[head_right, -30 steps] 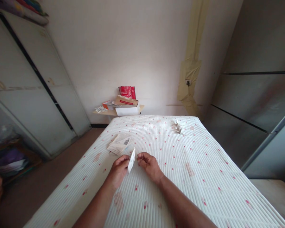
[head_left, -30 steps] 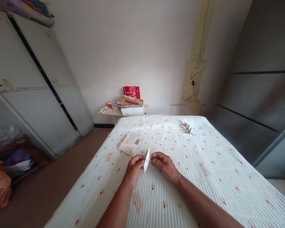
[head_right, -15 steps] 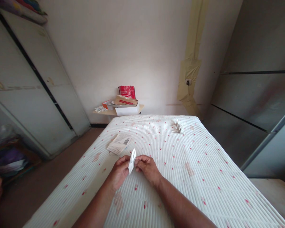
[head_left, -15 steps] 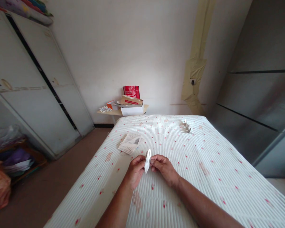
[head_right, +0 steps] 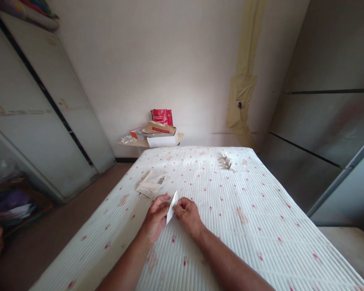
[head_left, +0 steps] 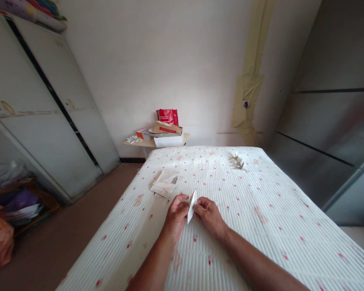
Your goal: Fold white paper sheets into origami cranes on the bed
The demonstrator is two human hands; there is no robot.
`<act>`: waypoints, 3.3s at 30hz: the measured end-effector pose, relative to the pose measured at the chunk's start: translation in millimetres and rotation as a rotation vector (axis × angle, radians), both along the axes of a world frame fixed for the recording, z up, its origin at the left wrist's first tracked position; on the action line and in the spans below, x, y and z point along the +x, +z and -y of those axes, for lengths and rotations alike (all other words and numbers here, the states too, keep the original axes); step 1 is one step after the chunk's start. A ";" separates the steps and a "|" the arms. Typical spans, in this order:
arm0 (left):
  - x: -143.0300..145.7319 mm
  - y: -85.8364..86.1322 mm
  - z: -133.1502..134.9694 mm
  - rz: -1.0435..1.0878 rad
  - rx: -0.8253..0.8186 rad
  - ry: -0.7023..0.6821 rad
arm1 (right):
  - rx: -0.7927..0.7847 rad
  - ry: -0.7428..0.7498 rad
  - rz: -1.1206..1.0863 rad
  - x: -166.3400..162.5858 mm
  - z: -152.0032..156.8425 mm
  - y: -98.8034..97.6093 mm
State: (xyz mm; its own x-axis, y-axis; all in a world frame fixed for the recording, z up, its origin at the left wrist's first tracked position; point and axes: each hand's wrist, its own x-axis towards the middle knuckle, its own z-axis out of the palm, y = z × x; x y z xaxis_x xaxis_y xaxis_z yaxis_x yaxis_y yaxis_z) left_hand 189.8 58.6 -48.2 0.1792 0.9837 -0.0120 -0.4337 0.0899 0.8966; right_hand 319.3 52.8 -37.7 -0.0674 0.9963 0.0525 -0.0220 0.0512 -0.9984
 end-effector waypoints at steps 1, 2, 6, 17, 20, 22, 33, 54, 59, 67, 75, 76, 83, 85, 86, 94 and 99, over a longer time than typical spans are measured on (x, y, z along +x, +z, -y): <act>0.8 -0.5 -0.1 -0.044 0.025 0.027 | -0.006 -0.011 0.016 -0.1 0.5 0.8; 1.5 -0.9 -0.2 -0.096 0.053 0.044 | -0.018 -0.016 0.024 -0.2 1.0 1.5; 2.6 -2.1 -1.1 -0.250 0.114 0.092 | -0.063 -0.011 -0.026 -0.2 2.2 2.4; -1.2 -10.5 -2.3 -0.144 0.052 0.033 | -0.085 0.003 -0.077 -0.7 2.7 1.5; -2.2 -10.0 -2.5 -0.169 0.069 0.062 | -0.092 0.000 -0.085 -0.6 2.6 2.1; -2.2 -9.0 -2.7 -0.210 0.097 0.079 | -0.096 -0.015 -0.069 -1.0 2.7 3.3; 0.5 2.6 0.8 -0.409 0.135 0.239 | -0.086 0.028 -0.074 -1.4 3.2 5.2; 6.9 7.6 9.2 -0.604 0.409 0.362 | -0.188 -0.040 -0.240 -3.6 1.8 -1.3; 6.9 7.4 10.6 -0.665 0.471 0.347 | -0.182 -0.026 -0.303 -2.8 0.7 -3.3; 3.6 9.0 12.2 -0.578 0.498 0.241 | -0.173 -0.004 -0.291 -0.7 3.7 2.3; 5.1 4.6 7.1 -0.609 0.326 0.293 | -0.215 -0.001 -0.248 0.7 3.6 4.0; 5.4 3.3 6.2 -0.588 0.311 0.286 | -0.214 0.003 -0.240 1.3 3.1 3.8; 4.4 7.1 4.9 -0.398 0.144 0.160 | -0.218 0.065 -0.165 4.7 0.5 4.5; 4.8 10.4 5.6 -0.379 0.108 0.129 | -0.198 0.069 -0.154 6.5 -0.6 4.7; 5.5 11.0 5.8 -0.386 0.102 0.124 | -0.187 0.072 -0.140 8.0 -1.5 4.5; 7.1 -3.5 4.4 -0.713 0.136 0.183 | -0.105 0.179 0.279 26.4 -13.5 -2.0; 4.4 -2.4 8.3 -1.182 0.232 0.210 | -0.005 0.212 0.621 26.6 -13.1 -3.2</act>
